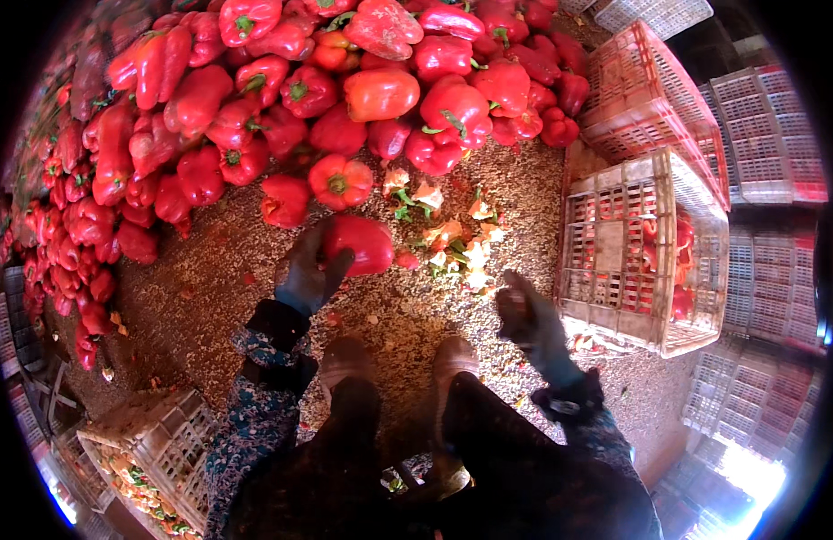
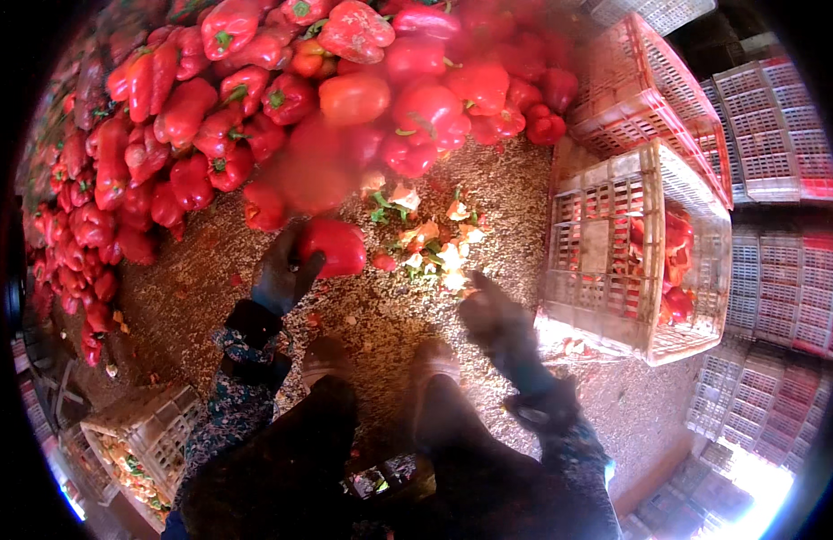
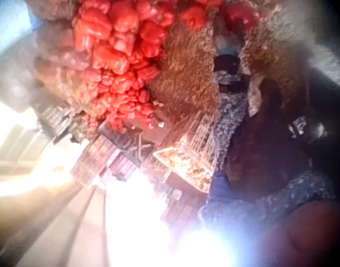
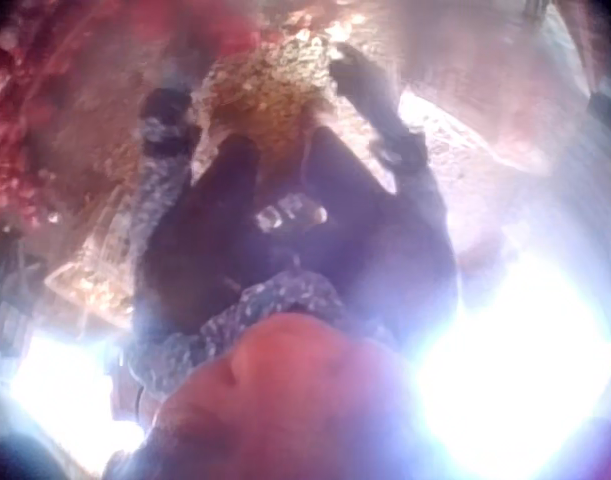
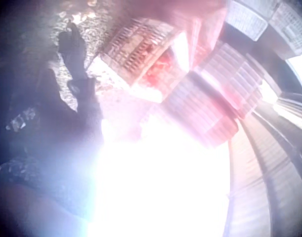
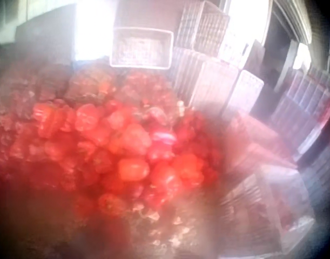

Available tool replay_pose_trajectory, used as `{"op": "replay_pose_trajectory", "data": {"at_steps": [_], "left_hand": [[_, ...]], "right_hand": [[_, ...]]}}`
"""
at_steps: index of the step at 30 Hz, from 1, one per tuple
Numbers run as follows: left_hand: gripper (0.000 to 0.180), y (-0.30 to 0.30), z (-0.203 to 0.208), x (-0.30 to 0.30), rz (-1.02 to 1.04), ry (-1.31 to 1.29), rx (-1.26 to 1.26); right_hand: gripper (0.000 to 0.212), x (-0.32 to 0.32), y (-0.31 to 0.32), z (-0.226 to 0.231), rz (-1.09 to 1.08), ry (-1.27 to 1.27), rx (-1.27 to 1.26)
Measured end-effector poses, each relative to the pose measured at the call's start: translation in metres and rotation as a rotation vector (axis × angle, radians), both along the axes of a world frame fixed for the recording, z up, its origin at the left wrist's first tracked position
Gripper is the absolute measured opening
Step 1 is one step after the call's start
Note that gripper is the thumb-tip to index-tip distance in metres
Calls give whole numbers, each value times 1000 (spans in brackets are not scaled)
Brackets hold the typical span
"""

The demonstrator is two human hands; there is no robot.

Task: The person uses a knife to cut the tops off red peppers and remove the internal cores and seeds by hand, placing the processed peppers into plastic crates.

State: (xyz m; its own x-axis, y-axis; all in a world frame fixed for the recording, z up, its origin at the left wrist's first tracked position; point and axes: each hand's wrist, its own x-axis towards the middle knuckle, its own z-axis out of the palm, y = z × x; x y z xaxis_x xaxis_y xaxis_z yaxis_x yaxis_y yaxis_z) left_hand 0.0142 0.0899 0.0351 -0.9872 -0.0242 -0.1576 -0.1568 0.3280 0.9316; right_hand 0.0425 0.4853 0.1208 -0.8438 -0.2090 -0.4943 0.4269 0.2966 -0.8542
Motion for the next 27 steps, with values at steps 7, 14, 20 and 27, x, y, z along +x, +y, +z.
{"op": "replay_pose_trajectory", "data": {"at_steps": [7, 14, 20, 27], "left_hand": [[54, 13, 0, 1, -95, 434, -205], [56, 28, -7, 20, 223, -9, 128], [52, 24, -20, 21, 196, 38, 184], [60, 30, -37, 24, 224, 121, 110]], "right_hand": [[37, -56, -122, -59, -16, -397, -245], [37, 0, -129, -74, 19, -466, -293], [24, -21, -143, -34, 112, -311, -184], [49, -76, -164, -30, 435, -263, 61]]}}
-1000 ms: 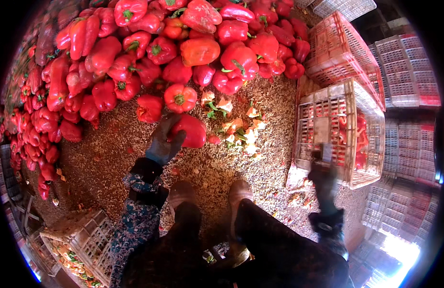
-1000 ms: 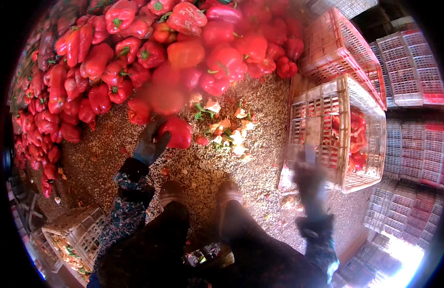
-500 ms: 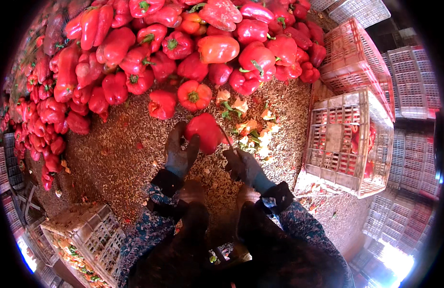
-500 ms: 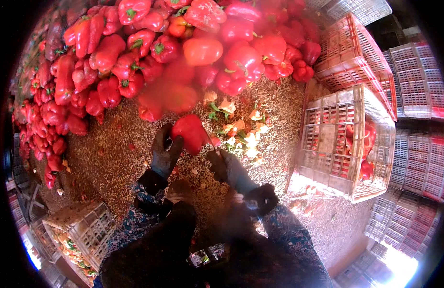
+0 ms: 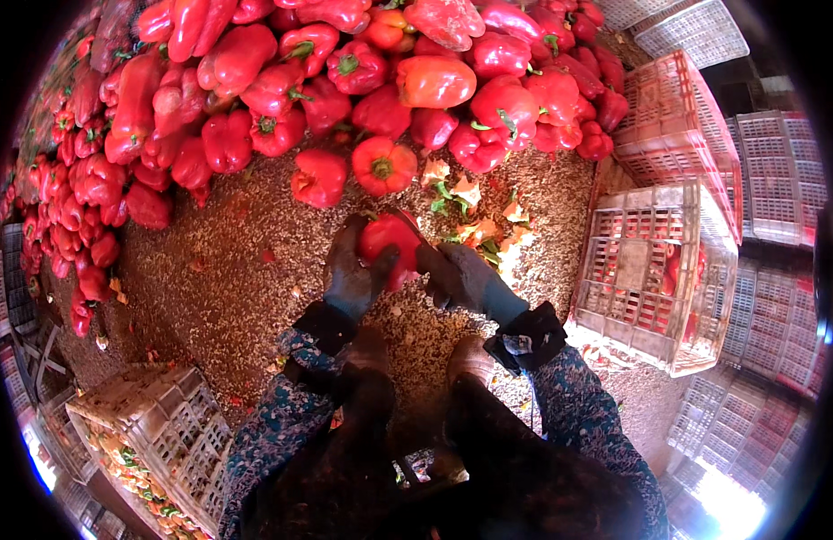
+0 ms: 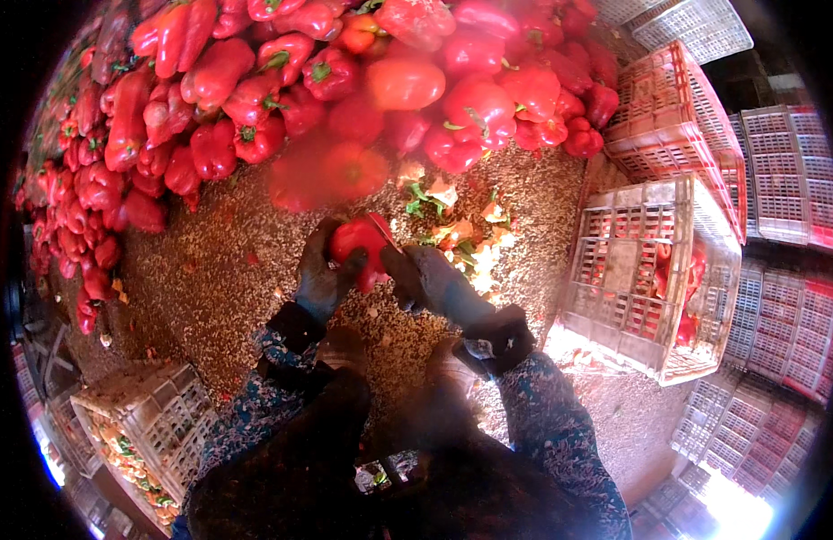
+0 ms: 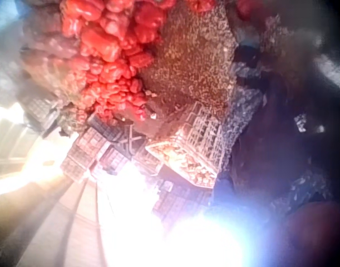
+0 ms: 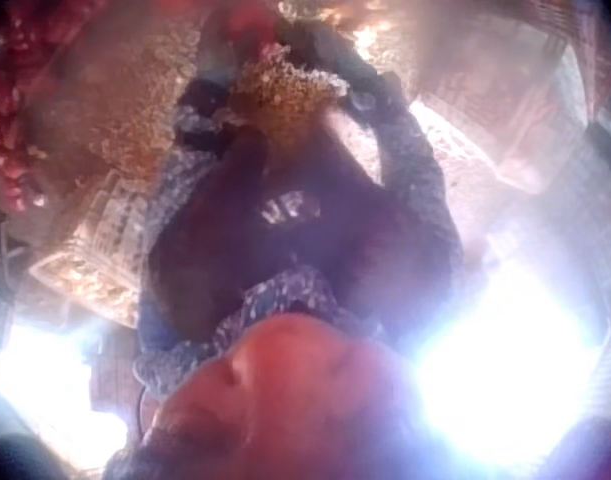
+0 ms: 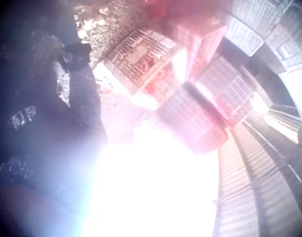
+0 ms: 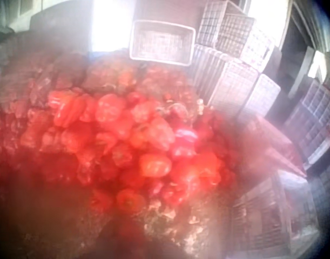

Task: The person uses a knife to cut the tops off red peppers and remove the internal cores and seeds by hand, placing the processed peppers into plastic crates.

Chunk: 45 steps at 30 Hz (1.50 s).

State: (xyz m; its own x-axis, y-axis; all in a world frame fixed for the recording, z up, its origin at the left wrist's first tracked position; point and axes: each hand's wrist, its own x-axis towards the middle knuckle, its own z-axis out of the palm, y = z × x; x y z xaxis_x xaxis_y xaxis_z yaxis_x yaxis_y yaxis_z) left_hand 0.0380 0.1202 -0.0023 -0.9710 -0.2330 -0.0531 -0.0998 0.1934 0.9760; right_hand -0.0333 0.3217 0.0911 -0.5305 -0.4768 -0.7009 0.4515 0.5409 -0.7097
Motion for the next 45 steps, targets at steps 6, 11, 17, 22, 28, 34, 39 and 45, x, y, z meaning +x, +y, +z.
{"op": "replay_pose_trajectory", "data": {"at_steps": [6, 11, 17, 22, 28, 34, 39, 45], "left_hand": [[65, 0, -9, 1, 33, 79, -61], [66, 1, -7, 1, -5, 50, -93], [63, -3, 6, -5, 23, -89, 367], [60, -4, 16, -5, -14, -142, 423], [59, 13, -3, -4, 29, -40, -128], [63, 17, -31, -13, 47, -29, -219], [57, 25, -35, -22, 71, 0, -352], [50, 20, -24, -23, 130, -172, 184]], "right_hand": [[55, -26, -5, 4, 268, 46, 52], [57, -21, -6, -10, 182, -61, -40], [54, 74, 15, -51, -166, -140, -36], [30, 120, 12, -95, -438, -232, -278], [26, 127, -2, -103, -525, -227, -173], [38, 122, -1, -96, -60, 203, 176], [34, 125, 2, -107, -56, 290, 124], [37, 123, 11, -97, 79, 514, 138]]}}
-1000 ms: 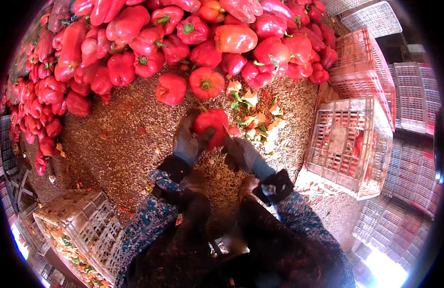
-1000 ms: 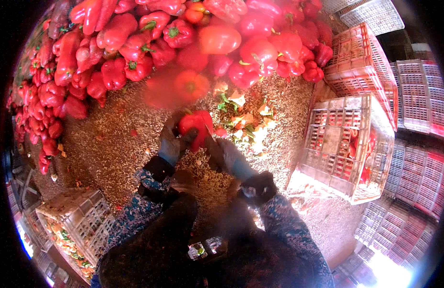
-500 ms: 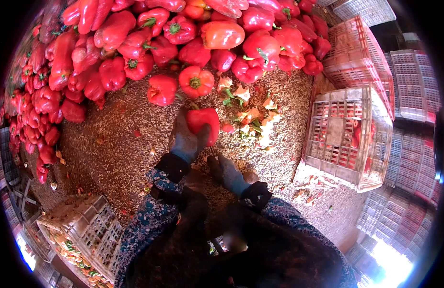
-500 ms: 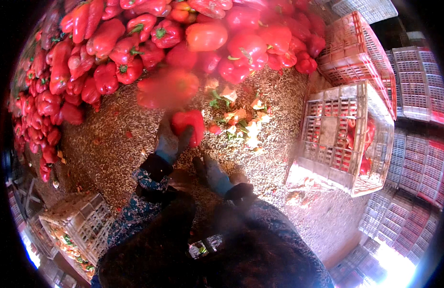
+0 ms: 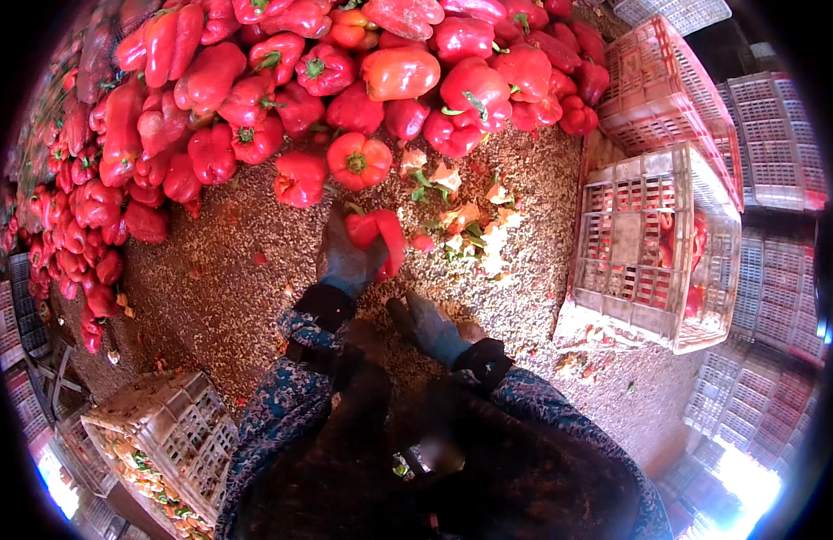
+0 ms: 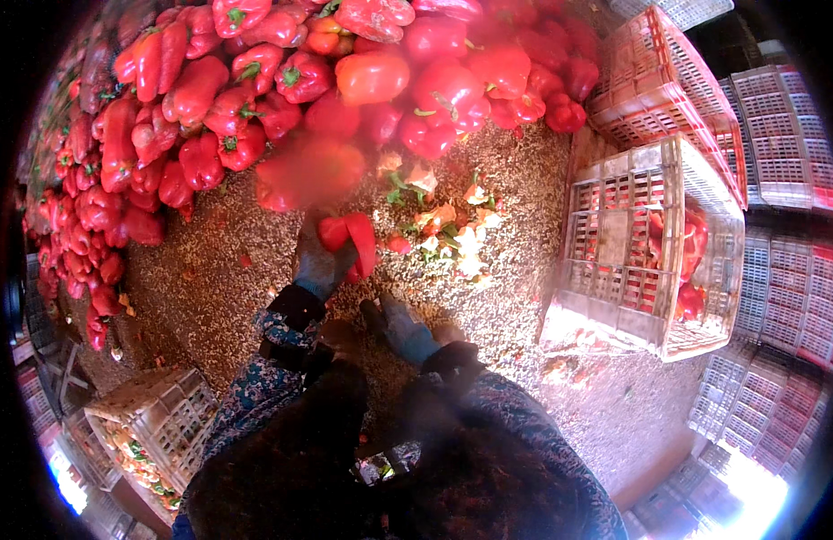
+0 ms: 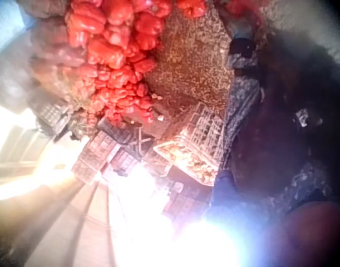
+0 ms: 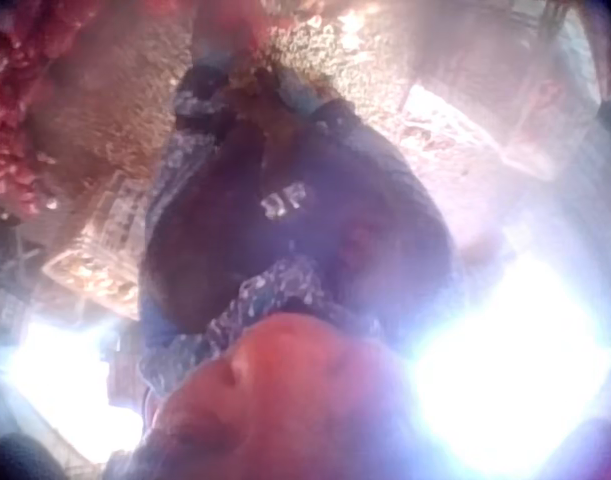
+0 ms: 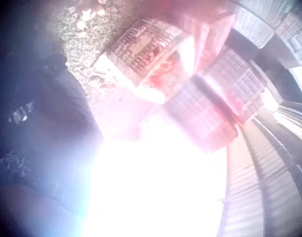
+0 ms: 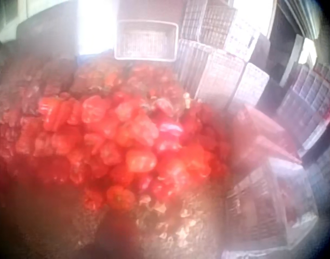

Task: The person uses a knife to cut the tops off red peppers and remove the internal cores and seeds by hand, placing the processed peppers into plastic crates.

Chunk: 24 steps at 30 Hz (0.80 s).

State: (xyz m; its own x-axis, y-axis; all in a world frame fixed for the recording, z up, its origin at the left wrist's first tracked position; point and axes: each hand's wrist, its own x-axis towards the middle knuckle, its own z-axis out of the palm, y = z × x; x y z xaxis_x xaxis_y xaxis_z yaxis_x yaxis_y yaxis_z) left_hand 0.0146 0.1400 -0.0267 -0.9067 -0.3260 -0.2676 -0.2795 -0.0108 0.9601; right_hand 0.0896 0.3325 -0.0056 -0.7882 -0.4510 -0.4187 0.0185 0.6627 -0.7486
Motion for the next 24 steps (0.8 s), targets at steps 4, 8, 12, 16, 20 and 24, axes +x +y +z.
{"op": "replay_pose_trajectory", "data": {"at_steps": [4, 8, 12, 16, 20, 24], "left_hand": [[46, 0, 14, 10, 56, -31, 117], [50, -8, 26, 11, -56, -23, -140], [58, -24, 26, 11, -82, -163, 25], [57, -38, 21, 19, -101, -53, 398], [68, -43, 27, 35, -94, -121, 796], [75, -38, 37, 56, -185, -117, 1030]], "right_hand": [[39, -2, 8, 15, 82, -124, 52], [32, 2, 12, 16, 42, -71, 2], [31, -2, 7, 5, 21, -3, 19], [33, -15, 8, 1, 23, 23, -4], [35, -24, 21, 15, 272, 147, 49], [29, -20, 30, 35, 201, 142, 28]]}}
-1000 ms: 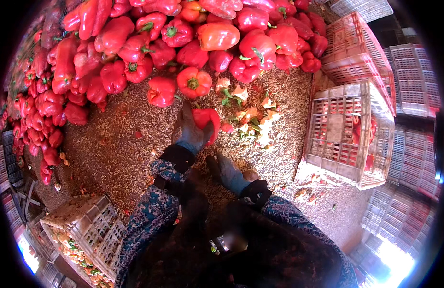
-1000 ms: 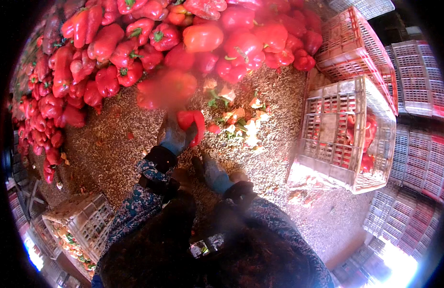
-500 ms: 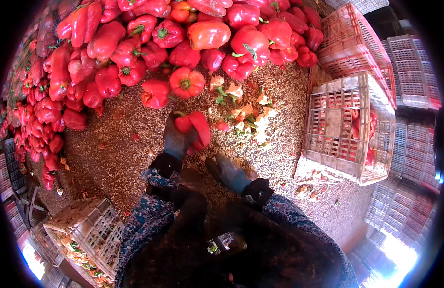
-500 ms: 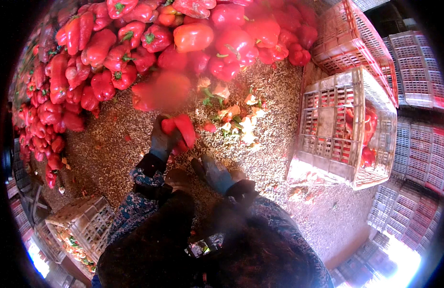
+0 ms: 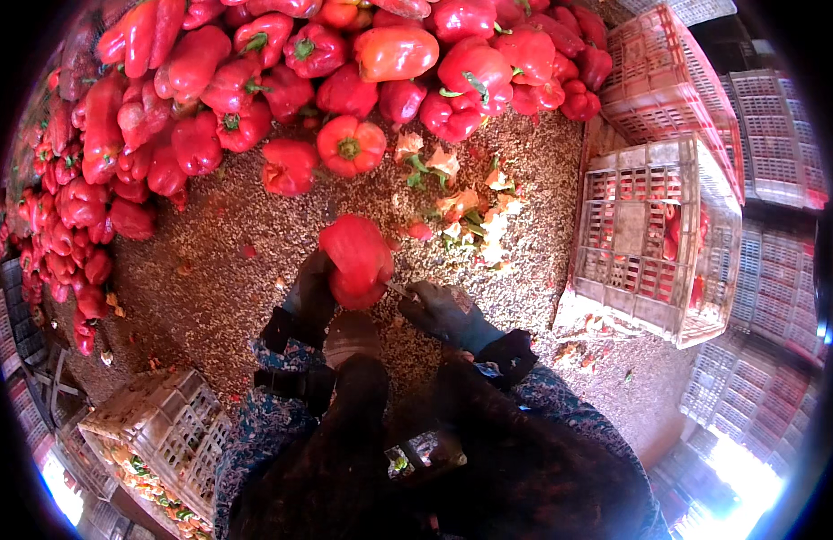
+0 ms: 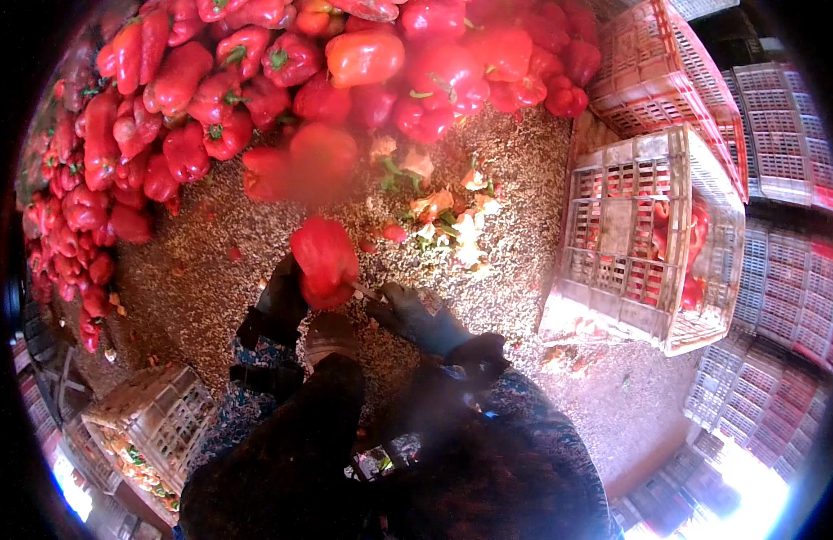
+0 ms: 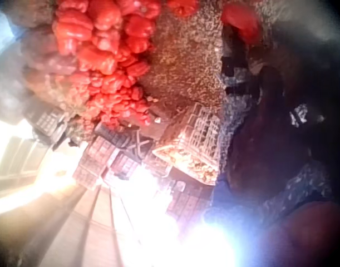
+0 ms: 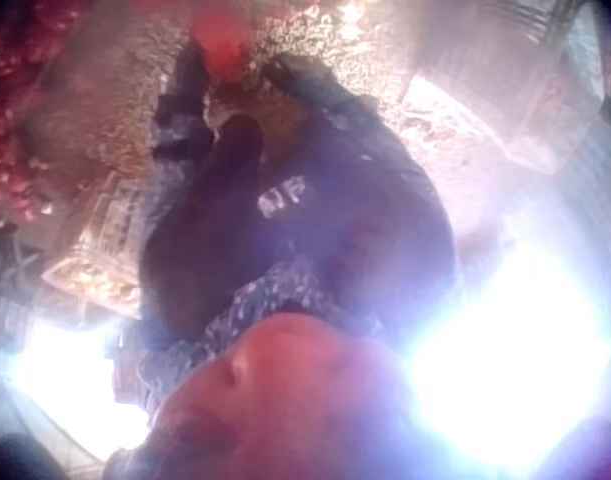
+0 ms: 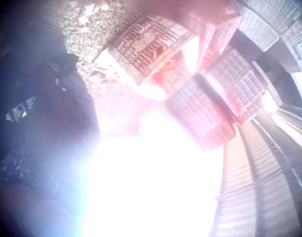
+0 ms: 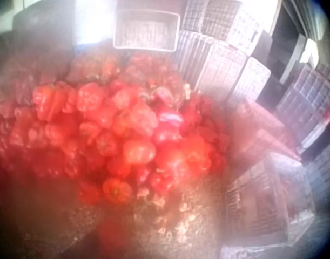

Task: The person uses a knife to cut the tops off red peppers and remove the internal cores and seeds by hand, placing the processed peppers into plastic crates.

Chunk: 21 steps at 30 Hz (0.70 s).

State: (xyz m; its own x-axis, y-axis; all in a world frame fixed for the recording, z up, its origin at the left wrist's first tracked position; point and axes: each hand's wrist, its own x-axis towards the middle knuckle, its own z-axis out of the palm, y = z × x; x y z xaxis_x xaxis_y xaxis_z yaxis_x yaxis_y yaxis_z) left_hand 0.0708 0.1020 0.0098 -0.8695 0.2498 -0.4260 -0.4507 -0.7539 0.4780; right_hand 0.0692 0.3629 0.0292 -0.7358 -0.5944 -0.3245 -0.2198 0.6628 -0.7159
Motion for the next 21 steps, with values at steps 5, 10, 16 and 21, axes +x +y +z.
{"op": "replay_pose_trajectory", "data": {"at_steps": [5, 10, 16, 21], "left_hand": [[67, 5, 6, 13, 62, -94, -86], [65, 3, 23, 12, 93, -65, -131], [88, 1, 58, -2, 280, 360, -1371], [93, 29, 77, 0, 124, 836, -1747]], "right_hand": [[27, -1, 7, 9, -29, -437, -166], [32, -2, 23, 17, 9, -538, -322], [29, -6, 45, 61, -440, -566, -202], [79, -15, -9, 76, -710, -693, -625]]}}
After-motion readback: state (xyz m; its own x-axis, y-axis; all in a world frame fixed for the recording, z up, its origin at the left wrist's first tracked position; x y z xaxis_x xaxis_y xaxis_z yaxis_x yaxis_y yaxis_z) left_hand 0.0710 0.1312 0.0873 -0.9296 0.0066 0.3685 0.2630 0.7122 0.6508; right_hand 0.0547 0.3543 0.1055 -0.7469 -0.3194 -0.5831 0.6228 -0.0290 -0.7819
